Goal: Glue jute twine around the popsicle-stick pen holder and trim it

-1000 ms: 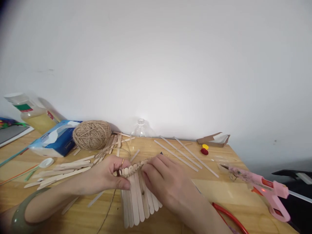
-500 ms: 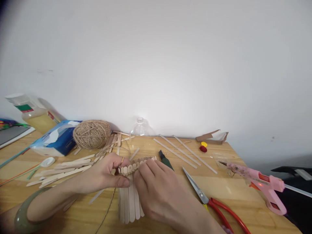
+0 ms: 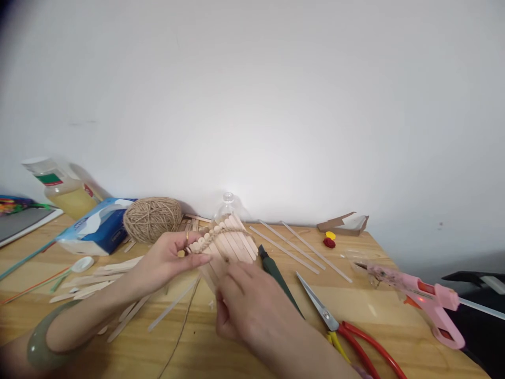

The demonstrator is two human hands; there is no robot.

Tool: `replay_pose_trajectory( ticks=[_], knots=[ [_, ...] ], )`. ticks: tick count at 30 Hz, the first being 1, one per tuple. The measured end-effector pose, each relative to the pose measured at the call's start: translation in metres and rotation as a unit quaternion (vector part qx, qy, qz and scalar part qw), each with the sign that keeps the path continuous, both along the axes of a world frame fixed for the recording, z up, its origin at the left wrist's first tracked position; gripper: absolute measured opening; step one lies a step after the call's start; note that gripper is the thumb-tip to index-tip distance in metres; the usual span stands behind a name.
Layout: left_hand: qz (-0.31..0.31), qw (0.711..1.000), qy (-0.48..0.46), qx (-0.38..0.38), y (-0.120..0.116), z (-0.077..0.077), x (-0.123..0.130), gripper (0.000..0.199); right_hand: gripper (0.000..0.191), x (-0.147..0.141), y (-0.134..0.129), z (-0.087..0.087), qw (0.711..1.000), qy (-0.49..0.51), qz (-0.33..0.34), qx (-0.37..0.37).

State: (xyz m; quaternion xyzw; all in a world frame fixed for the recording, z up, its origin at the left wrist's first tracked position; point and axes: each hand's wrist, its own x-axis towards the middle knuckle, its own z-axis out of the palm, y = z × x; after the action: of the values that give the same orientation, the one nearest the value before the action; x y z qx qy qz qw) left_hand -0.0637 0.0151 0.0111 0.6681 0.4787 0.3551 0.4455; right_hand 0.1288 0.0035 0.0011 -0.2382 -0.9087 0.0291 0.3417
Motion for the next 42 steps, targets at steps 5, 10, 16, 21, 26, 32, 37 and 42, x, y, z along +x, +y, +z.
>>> replay_pose_trajectory(
  ticks=[5,10,16,21,26,32,37,42],
  knots=[
    [-0.072,0.992,-0.101,-0.038,-0.005,0.012,-0.005,0.014,0.020,0.014,-0.005,0.020,0.988,0.049,-0.052,-0.136],
    [-0.092,0.987,-0.127,-0.045,-0.008,0.012,-0.003,0.011,0.022,0.018,-0.003,0.024,0.993,0.062,-0.083,-0.060],
    [-0.073,0.994,-0.078,-0.006,-0.010,0.006,-0.002,0.016,0.014,0.011,0.002,0.026,0.991,0.086,-0.093,0.046],
    [-0.082,0.994,-0.070,-0.005,-0.012,0.005,0.001,0.015,0.015,0.011,0.001,0.022,0.992,0.051,-0.070,0.092],
    [-0.102,0.992,-0.061,-0.029,-0.014,0.009,0.004,0.013,0.021,0.012,-0.005,0.020,0.983,-0.040,-0.057,0.167],
    [-0.103,0.988,0.069,0.086,-0.016,0.010,0.006,0.028,0.027,0.007,-0.010,0.021,0.971,-0.121,-0.076,0.193],
    [-0.121,0.980,0.108,0.116,-0.016,0.009,0.007,0.027,0.023,0.005,-0.008,0.013,0.968,-0.127,-0.088,0.199],
    [-0.096,0.987,0.096,0.082,-0.015,0.003,0.012,0.023,0.021,0.006,0.000,0.007,0.967,-0.126,-0.113,0.189]
  ],
)
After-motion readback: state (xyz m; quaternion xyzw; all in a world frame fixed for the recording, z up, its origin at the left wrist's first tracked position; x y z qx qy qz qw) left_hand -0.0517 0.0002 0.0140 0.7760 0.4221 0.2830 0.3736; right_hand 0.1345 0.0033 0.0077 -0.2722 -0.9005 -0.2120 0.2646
